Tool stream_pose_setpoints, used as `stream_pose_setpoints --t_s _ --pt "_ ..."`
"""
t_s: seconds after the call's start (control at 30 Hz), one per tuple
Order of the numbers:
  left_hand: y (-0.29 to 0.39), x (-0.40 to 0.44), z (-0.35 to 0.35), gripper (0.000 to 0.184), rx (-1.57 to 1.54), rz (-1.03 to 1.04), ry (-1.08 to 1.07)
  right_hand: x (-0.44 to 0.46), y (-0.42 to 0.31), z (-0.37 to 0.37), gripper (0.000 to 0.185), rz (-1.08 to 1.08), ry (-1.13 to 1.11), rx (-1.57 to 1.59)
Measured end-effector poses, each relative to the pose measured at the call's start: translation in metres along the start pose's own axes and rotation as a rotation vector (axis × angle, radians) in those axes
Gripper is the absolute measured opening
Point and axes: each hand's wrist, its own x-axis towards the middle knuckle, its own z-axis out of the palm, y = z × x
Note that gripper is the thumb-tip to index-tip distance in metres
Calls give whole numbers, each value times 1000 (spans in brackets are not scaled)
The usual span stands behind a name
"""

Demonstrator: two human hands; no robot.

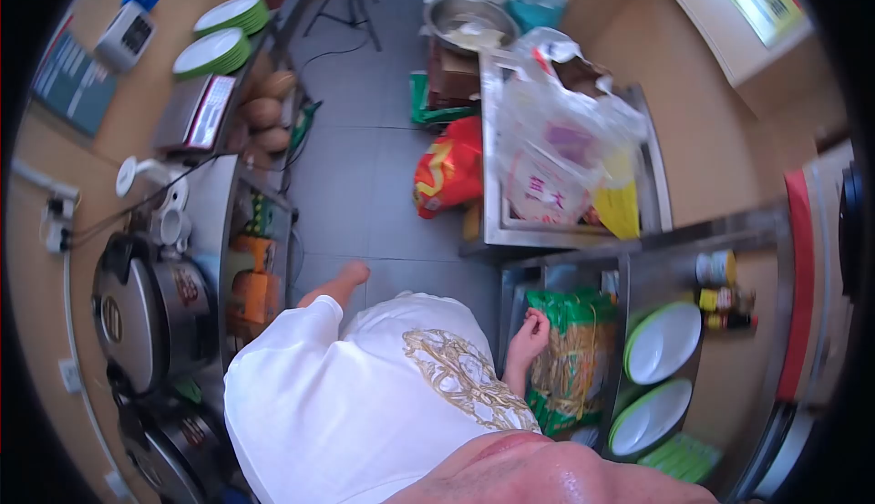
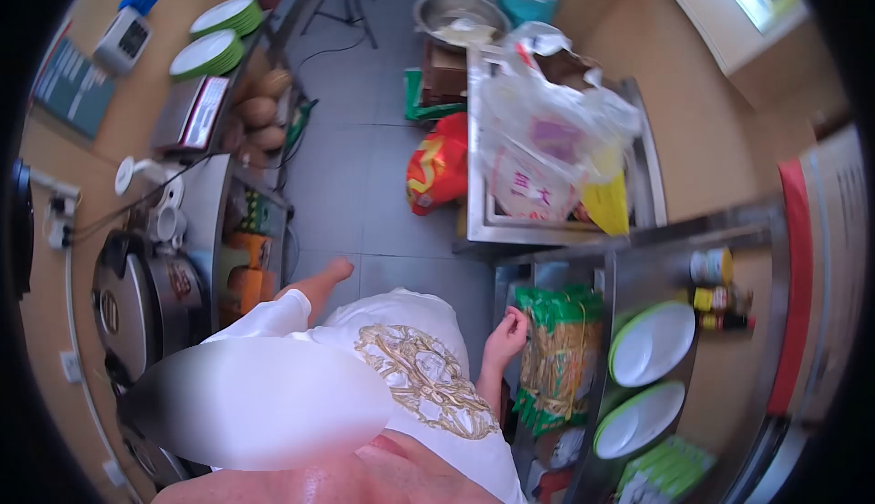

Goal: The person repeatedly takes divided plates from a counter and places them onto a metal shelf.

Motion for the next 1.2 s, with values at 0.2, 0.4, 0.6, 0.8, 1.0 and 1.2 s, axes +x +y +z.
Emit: stream_pose_setpoints --t_s 0.2,0.4,0.6,0.8,1.0,1.2 --pt "-121 -20 -2 33 -389 -300 187 16 -24 105 15 16 -425 21" --pt "-148 -75 56 34 -672 -606 101 45 -29 197 15 -75 -803 -79" --pt "-80 -134 75 28 -916 -739 150 85 -27 290 23 -189 -1023 -355" --pt "-57 -93 84 24 -923 -792 239 137 -19 366 33 -338 -1188 -638" --pt "-34 -28 3 12 -1308 -509 316 202 5 423 35 -266 -1248 -696" --pt "2 27 -100 17 -1509 -638 435 243 10 462 35 -274 -1271 -730"
